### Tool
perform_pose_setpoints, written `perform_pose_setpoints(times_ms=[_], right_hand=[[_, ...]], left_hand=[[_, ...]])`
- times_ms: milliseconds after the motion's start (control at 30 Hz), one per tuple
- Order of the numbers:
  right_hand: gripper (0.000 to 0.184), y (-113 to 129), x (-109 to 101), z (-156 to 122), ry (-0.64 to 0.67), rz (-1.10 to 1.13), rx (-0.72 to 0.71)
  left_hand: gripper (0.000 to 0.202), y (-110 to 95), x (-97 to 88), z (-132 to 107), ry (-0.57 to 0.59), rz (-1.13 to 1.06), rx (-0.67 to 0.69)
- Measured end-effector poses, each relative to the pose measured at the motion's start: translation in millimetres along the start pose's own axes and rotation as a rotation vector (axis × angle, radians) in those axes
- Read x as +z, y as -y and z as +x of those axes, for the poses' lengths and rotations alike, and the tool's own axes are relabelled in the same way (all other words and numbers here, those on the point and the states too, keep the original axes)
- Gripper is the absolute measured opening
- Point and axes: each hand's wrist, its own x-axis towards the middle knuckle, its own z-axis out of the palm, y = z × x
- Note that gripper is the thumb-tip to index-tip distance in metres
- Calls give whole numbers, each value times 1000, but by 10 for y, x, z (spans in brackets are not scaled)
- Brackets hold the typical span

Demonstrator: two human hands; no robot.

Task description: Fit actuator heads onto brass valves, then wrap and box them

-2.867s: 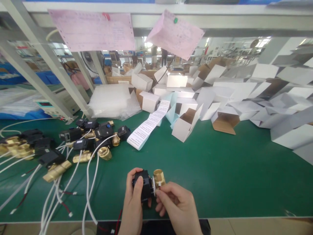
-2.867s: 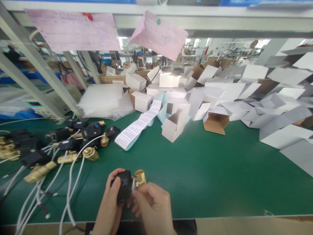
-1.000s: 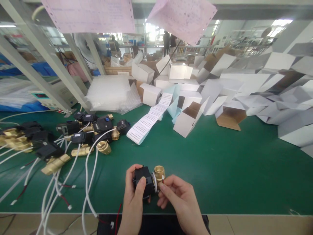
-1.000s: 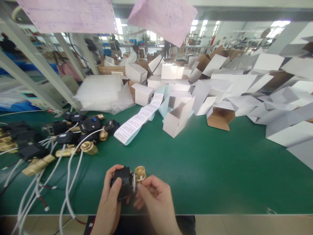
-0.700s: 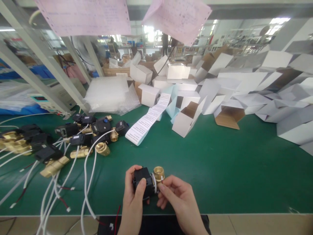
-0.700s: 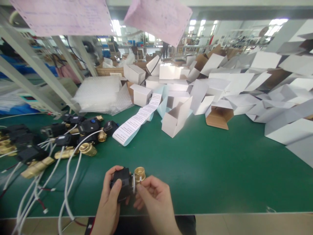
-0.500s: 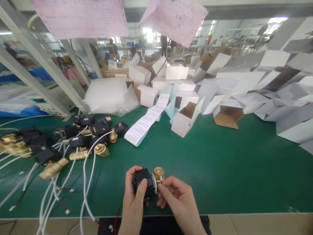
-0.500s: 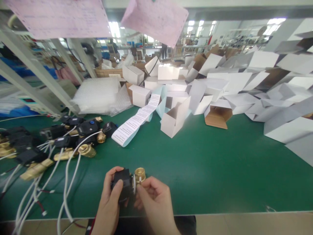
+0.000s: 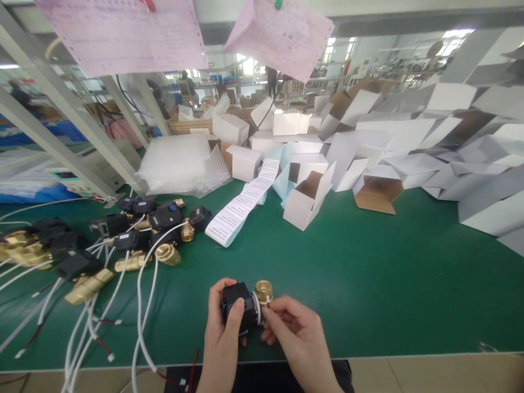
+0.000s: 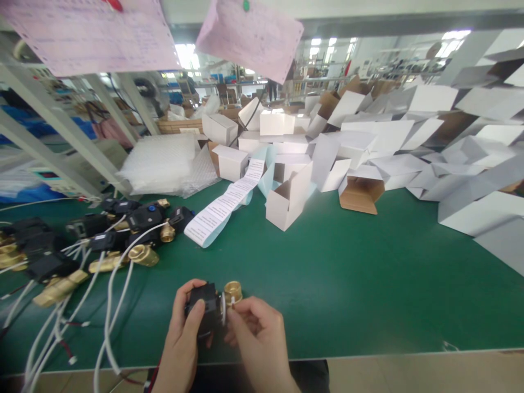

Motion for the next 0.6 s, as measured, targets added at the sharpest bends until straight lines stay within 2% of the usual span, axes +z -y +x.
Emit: perform_pose_setpoints(times_ms=[167, 233, 300, 367, 433, 467, 533, 600], right_hand=[[46, 49, -54, 26, 101, 4, 49], [43, 76, -58, 36, 95, -31, 33], [33, 94, -47, 36, 66, -146, -79], [19, 111, -27, 25, 33, -313, -307], [17, 128, -12, 12, -4, -450, -542], [20, 133, -9, 8, -19, -488, -616], [20, 132, -15, 12, -35, -505, -635], [10, 117, -39, 34, -74, -449, -505]], left_hand=[[50, -139, 81, -77, -52, -5, 8], [49, -161, 95, -85, -56, -2, 6], [52, -147, 85, -73, -44, 4, 0], [59, -121, 63, -57, -11, 10, -16], [61, -114, 50, -54, 11, 14, -27], [60, -122, 51, -59, 8, 14, -25], [54, -158, 66, -76, -15, 5, -21], [51, -198, 91, -85, -32, -16, -31]])
